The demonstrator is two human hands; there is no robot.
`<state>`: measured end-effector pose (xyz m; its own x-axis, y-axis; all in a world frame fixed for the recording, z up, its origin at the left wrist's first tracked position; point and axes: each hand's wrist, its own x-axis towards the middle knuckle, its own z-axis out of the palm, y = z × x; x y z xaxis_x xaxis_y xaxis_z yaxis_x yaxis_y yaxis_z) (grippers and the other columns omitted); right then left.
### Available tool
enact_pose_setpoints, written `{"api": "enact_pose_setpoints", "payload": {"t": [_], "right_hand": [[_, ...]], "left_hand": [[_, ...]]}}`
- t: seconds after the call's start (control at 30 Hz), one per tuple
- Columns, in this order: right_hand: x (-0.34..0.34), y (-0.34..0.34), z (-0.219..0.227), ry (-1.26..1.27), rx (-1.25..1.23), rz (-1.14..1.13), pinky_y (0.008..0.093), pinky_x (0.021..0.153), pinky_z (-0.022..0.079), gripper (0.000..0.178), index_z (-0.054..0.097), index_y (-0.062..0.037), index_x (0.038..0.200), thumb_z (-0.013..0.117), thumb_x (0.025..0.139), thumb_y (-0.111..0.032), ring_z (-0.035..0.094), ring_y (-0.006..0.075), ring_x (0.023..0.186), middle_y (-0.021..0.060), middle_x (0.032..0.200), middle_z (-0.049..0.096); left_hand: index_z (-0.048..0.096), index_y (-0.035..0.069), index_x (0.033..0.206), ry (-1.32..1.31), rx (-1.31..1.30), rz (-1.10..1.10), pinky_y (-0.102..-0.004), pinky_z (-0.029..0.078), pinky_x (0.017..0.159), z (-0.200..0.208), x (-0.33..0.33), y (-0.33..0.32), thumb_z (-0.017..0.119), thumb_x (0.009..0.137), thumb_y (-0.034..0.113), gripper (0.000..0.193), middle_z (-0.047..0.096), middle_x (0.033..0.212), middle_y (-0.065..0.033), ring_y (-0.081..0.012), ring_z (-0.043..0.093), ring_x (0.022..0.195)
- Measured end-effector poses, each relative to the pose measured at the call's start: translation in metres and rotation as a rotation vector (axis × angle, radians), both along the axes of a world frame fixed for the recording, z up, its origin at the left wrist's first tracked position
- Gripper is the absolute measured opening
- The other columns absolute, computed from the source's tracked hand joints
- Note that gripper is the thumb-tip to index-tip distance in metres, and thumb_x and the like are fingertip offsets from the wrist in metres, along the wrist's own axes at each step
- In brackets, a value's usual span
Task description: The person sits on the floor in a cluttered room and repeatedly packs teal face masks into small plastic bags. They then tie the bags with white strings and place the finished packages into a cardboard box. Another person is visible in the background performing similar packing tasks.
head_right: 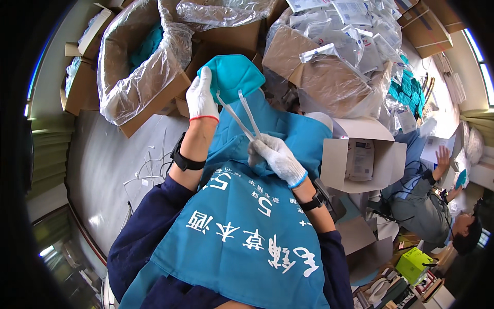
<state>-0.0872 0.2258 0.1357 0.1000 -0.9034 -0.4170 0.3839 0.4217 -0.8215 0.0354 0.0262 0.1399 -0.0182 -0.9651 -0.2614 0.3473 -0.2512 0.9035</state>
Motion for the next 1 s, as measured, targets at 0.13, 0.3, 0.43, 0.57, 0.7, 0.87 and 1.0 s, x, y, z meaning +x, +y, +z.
{"api": "enact_pose_setpoints", "payload": {"t": [0.13,0.3,0.43,0.57,0.7,0.87,1.0], "right_hand": [[-0.004,0.017,0.003,-0.051,0.078,-0.025,0.0269,0.069,0.052,0.028,0.06,-0.0023,0.094,0.052,0.106,-0.026,0.062,0.0135,0.072,0.0046,0.08,0.061],[-0.017,0.033,-0.004,-0.06,0.137,-0.047,0.0262,0.065,0.051,0.028,0.059,-0.0025,0.092,0.052,0.106,-0.026,0.057,0.0117,0.064,0.0037,0.076,0.058],[-0.012,0.015,-0.022,-0.047,0.189,0.013,0.0254,0.06,0.049,0.025,0.06,-0.0041,0.092,0.054,0.105,-0.024,0.054,0.0101,0.064,0.0015,0.076,0.056],[-0.001,-0.003,-0.051,-0.208,0.357,-0.116,0.0243,0.056,0.047,0.025,0.062,-0.0069,0.093,0.055,0.104,-0.028,0.054,0.0077,0.064,0.0005,0.076,0.058],[-0.005,-0.008,-0.033,0.307,0.274,0.113,0.024,0.057,0.047,0.025,0.065,-0.0077,0.097,0.053,0.104,-0.029,0.054,0.0064,0.066,0.0,0.075,0.058],[-0.008,-0.013,-0.024,0.781,0.026,0.175,0.0374,0.071,0.052,0.027,0.066,-0.0028,0.099,0.052,0.1,-0.026,0.067,0.0276,0.08,0.0146,0.083,0.067],[-0.009,-0.016,-0.038,0.846,0.022,0.069,0.0418,0.075,0.05,0.028,0.064,0.0021,0.097,0.052,0.097,-0.024,0.066,0.0373,0.086,0.0211,0.085,0.068]], "left_hand": [[0.071,0.005,0.092,-0.061,-0.071,0.155,-0.0247,0.04,0.064,-0.026,0.019,-0.03,0.066,0.1,0.031,0.028,0.061,0.079,0.0037,-0.0066,0.05,0.07],[0.072,0.002,0.093,-0.183,-0.02,0.24,-0.0288,0.043,0.061,-0.058,0.037,-0.045,0.065,0.099,0.033,0.032,0.063,0.077,-0.0012,-0.011,0.054,0.067],[0.071,-0.005,0.096,-0.53,0.141,0.055,-0.0365,0.05,0.07,-0.144,0.053,-0.033,0.062,0.097,0.039,0.045,0.067,0.081,-0.0094,-0.019,0.062,0.075],[0.059,0.0,0.13,-1.17,0.0,-0.096,-0.0407,0.05,0.096,-0.155,0.067,-0.011,0.07,0.089,0.041,0.059,0.067,0.117,-0.0192,-0.0326,0.066,0.105],[0.064,0.006,0.126,-0.948,-0.807,-0.324,-0.03,0.056,0.076,-0.045,0.049,0.025,0.071,0.084,0.001,0.042,0.064,0.124,-0.0126,-0.02,0.066,0.081],[0.067,0.009,0.11,-0.794,-0.643,-1.135,-0.0391,0.055,0.077,-0.016,0.018,0.086,0.064,0.096,0.035,0.029,0.07,0.099,-0.0176,-0.0356,0.069,0.09],[0.067,0.004,0.08,-1.075,-0.611,-0.997,-0.0369,0.053,0.064,-0.035,0.007,0.085,0.069,0.092,0.042,0.04,0.068,0.07,-0.0147,-0.0296,0.068,0.066]]}}
